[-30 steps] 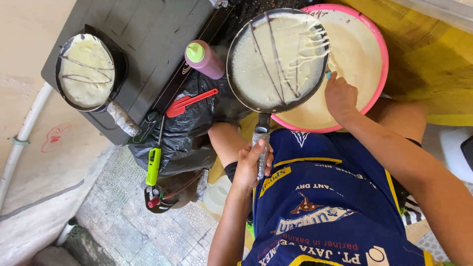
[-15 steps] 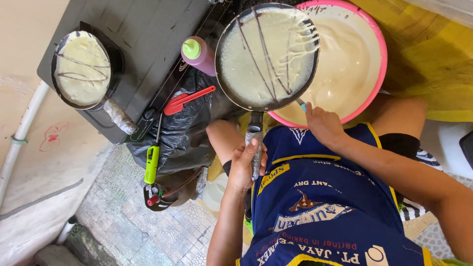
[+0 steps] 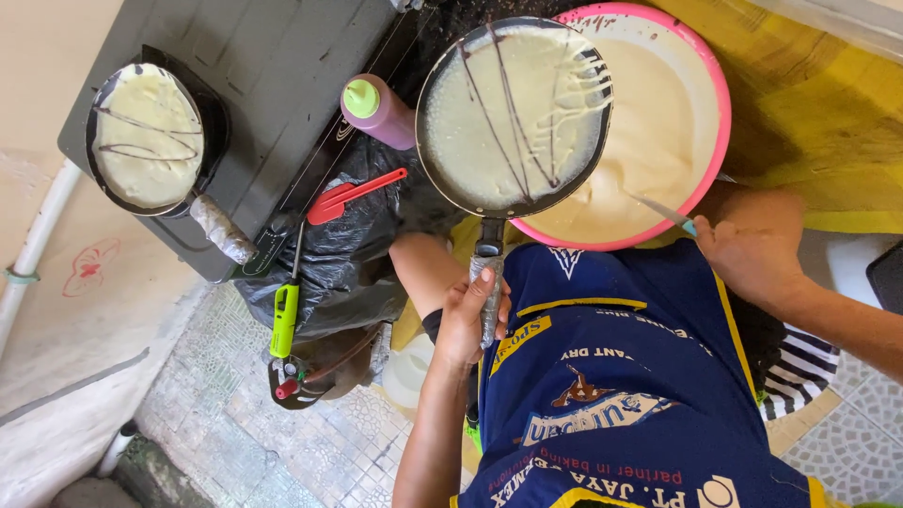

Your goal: Cooking and stacking crepes using multiple pans on a gas stove, including adding chocolate drizzle.

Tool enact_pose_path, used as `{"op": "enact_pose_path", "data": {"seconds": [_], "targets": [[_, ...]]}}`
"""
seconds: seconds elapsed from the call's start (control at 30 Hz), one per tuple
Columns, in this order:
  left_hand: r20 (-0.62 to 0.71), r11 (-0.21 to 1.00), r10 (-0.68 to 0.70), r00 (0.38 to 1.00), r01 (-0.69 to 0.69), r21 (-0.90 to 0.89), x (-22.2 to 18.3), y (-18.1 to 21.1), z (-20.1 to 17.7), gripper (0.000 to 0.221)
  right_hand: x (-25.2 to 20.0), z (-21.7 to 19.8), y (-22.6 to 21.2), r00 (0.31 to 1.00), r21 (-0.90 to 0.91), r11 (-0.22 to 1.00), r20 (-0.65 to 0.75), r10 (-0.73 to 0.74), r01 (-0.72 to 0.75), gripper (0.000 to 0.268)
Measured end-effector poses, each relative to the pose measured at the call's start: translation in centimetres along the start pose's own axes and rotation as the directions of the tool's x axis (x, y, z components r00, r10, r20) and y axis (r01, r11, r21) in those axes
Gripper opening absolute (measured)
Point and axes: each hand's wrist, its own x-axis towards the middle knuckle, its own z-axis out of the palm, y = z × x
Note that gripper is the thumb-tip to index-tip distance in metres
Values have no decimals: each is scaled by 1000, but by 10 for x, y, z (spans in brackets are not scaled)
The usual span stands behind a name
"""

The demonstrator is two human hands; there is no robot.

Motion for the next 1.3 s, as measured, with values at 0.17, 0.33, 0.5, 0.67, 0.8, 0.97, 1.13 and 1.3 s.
{"op": "enact_pose_path", "data": {"seconds": [0.17,0.33,0.5,0.67,0.8,0.97,1.13,1.3], "targets": [[27,1000,10,1000,-11,6,0,-2,-2,48,47,0,-15,996,-24,997,-32,78,-79,64],[-58,987,152,987,-154,-34,1,-11,6,44,118,-17,-44,916,129,981,-357,183,-146,48],[-70,986,163,984,-164,-16,-4,-7,7,45,176,-23,-48,872,240,952,-404,276,-189,51],[-94,982,187,978,-189,-15,-8,-4,6,44,206,-3,-25,834,191,924,-399,382,-333,53],[-96,979,197,976,-200,-26,-9,-6,2,44,181,5,6,860,137,905,-280,426,-404,52],[-2,996,85,996,-85,0,-15,12,1,46,134,0,30,907,163,911,258,332,-379,65],[-8,996,88,996,-88,-6,-13,8,1,47,85,-98,56,843,298,857,477,248,-421,46],[5,996,88,996,-88,23,-16,12,3,46,77,-219,79,669,330,814,737,94,-478,28]]}}
